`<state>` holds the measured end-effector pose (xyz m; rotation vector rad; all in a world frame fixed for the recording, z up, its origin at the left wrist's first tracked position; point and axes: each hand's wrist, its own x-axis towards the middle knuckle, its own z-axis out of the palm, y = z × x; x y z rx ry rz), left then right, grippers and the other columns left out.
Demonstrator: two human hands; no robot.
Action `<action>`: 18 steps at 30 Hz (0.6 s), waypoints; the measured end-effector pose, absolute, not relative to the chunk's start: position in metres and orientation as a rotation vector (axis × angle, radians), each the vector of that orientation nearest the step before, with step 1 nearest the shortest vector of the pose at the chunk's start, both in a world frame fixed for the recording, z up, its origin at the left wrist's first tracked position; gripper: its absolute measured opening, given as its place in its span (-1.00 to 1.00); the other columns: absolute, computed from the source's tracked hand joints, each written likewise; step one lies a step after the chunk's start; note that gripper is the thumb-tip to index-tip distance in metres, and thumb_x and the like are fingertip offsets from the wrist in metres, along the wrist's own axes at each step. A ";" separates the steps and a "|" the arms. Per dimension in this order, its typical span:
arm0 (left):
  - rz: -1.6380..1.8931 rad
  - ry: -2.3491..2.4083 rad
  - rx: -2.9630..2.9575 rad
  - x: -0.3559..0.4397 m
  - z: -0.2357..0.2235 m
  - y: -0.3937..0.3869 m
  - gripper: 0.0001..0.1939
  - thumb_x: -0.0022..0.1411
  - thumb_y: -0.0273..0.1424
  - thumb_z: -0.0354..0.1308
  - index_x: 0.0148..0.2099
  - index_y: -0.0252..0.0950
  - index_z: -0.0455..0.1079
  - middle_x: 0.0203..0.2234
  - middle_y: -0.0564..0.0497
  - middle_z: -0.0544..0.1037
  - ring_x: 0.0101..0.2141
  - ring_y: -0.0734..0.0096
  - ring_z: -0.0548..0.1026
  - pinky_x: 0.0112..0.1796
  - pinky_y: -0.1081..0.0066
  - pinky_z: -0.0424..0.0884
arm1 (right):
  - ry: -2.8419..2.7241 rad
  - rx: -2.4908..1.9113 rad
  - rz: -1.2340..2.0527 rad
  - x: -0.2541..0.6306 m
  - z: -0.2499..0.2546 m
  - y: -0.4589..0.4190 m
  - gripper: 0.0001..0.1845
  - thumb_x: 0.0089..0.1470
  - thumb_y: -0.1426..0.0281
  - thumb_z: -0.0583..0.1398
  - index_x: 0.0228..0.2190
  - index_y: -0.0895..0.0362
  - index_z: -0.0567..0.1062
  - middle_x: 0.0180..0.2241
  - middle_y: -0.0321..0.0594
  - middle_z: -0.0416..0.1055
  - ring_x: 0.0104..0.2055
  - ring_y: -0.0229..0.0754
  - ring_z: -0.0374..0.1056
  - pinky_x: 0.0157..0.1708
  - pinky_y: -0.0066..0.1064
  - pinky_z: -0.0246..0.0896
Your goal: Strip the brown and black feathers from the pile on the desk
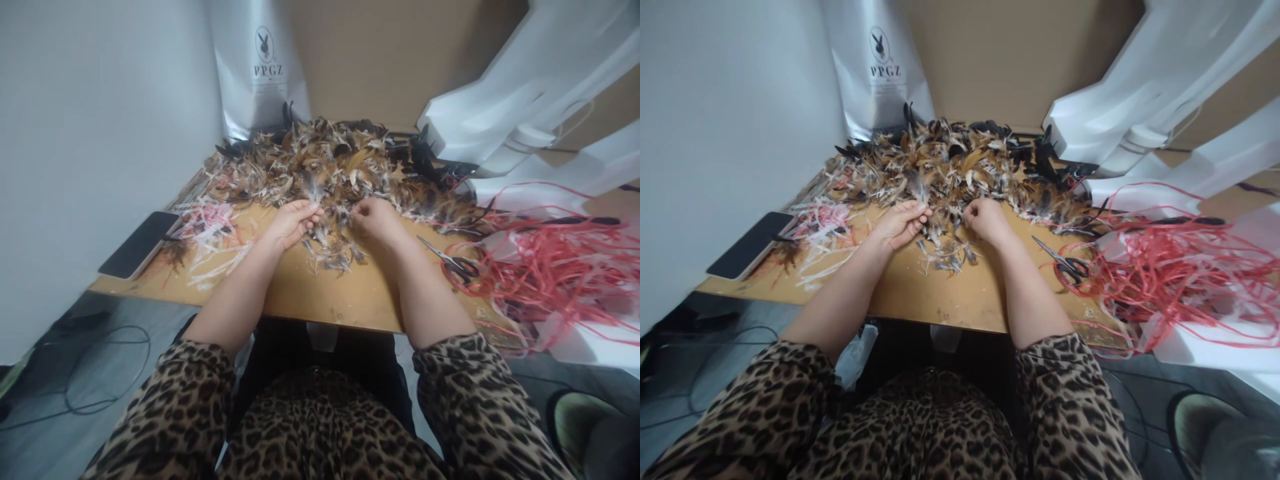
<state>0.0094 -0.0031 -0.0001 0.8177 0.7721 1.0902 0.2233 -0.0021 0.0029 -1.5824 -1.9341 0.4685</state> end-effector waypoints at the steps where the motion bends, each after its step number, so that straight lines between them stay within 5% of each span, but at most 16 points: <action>1: 1.085 0.768 0.810 0.009 0.000 -0.003 -0.95 0.09 -0.58 0.21 -0.40 -0.44 0.39 -0.54 0.01 0.55 -0.61 0.71 0.42 -0.59 0.71 0.30 | -1.939 -1.504 0.385 0.223 0.006 -0.003 -0.89 -0.13 0.48 0.14 -0.57 0.15 0.48 -0.58 -0.26 0.38 -0.50 -0.26 0.25 -0.39 -0.40 0.13; 10: 0.945 0.705 0.712 0.006 0.005 -0.007 -0.92 0.15 -0.64 0.14 -0.39 -0.43 0.39 -0.44 -0.08 0.59 -0.57 0.67 0.47 -0.61 0.74 0.31 | -1.994 -1.117 -0.062 0.213 0.022 -0.017 -0.80 0.05 0.45 0.10 -0.34 0.09 0.53 -0.27 -0.14 0.38 -0.21 -0.14 0.31 -0.21 -0.29 0.20; 18: 0.840 0.670 0.772 0.006 0.006 -0.011 -0.97 0.13 -0.61 0.18 -0.37 -0.47 0.43 -0.43 -0.08 0.58 -0.58 0.71 0.45 -0.58 0.74 0.32 | -2.088 -1.110 -0.194 0.211 0.014 -0.012 -0.77 0.10 0.44 0.08 -0.31 0.02 0.54 -0.25 -0.17 0.39 -0.17 -0.12 0.27 -0.16 -0.23 0.15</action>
